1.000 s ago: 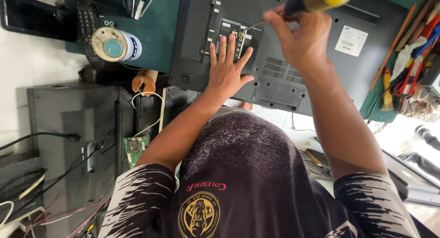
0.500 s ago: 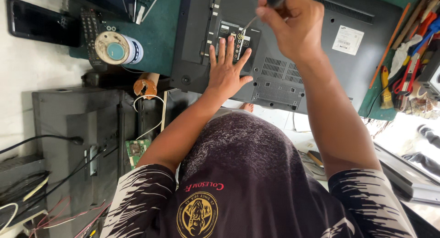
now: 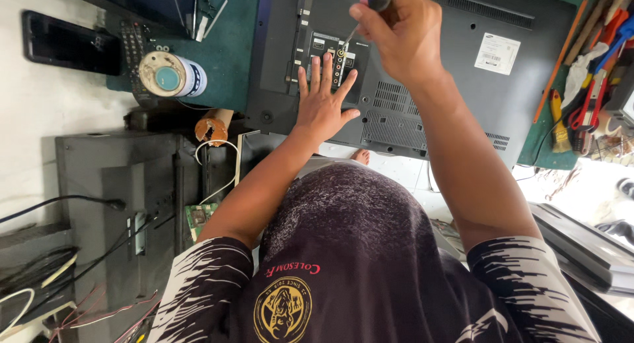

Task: The person uses a screwdriver to remove screws from the back panel of a television. They systematically unscrew fasteners from various locations on the casing and place them on the workbench.

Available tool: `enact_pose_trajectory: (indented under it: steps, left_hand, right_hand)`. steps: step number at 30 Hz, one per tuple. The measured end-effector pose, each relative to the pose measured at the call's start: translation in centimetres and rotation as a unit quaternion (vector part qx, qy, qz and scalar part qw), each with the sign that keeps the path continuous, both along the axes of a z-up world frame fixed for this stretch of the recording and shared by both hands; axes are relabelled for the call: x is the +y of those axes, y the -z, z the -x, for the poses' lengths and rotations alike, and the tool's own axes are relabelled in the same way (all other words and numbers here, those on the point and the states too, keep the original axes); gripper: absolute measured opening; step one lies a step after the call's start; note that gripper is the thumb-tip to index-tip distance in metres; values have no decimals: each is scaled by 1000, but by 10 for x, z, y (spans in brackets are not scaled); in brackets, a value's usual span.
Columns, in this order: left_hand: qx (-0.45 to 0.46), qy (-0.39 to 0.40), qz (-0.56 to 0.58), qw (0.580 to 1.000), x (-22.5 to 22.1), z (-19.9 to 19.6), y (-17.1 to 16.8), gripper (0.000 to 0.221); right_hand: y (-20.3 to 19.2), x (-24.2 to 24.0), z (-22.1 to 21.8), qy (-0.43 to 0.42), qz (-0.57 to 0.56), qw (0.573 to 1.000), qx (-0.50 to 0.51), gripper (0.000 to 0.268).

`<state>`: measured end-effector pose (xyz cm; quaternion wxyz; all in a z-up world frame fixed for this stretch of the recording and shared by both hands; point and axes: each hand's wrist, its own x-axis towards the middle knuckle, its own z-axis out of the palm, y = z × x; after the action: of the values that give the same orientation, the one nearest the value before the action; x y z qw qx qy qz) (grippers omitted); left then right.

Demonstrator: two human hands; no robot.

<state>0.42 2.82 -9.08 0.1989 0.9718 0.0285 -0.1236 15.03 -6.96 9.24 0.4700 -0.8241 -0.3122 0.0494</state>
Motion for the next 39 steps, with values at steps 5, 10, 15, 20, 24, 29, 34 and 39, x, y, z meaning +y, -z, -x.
enact_pose_trajectory:
  steps: [5, 10, 15, 20, 24, 29, 34, 39]
  left_hand:
    - [-116, -32, 61, 991, 15, -11, -30, 50]
    - [-329, -101, 274, 898, 43, -52, -66, 42]
    - [-437, -40, 291, 850, 51, -76, -119, 9]
    - [-399, -72, 265, 875, 40, -81, -92, 13]
    - [-417, -91, 312, 849, 38, -72, -110, 15]
    - [-401, -98, 327, 851, 37, -72, -94, 16]
    - [-336, -119, 367, 859, 63, -60, -72, 39]
    - [-184, -340, 115, 915, 137, -47, -22, 27]
  right_hand:
    - [5, -5, 2, -8, -14, 1000, -16, 13]
    - [0, -10, -3, -28, 15, 998, -48, 18]
    - [-44, -10, 4, -105, -51, 992, -45, 7]
    - [-27, -17, -6, -49, -34, 996, -60, 39]
    - [-51, -16, 5, -110, 19, 992, -51, 22]
    - [-47, -11, 1, -75, 8, 996, -38, 21]
    - [-50, -13, 3, -115, 8, 993, -9, 14]
    - [-41, -19, -8, -58, 70, 995, -51, 25]
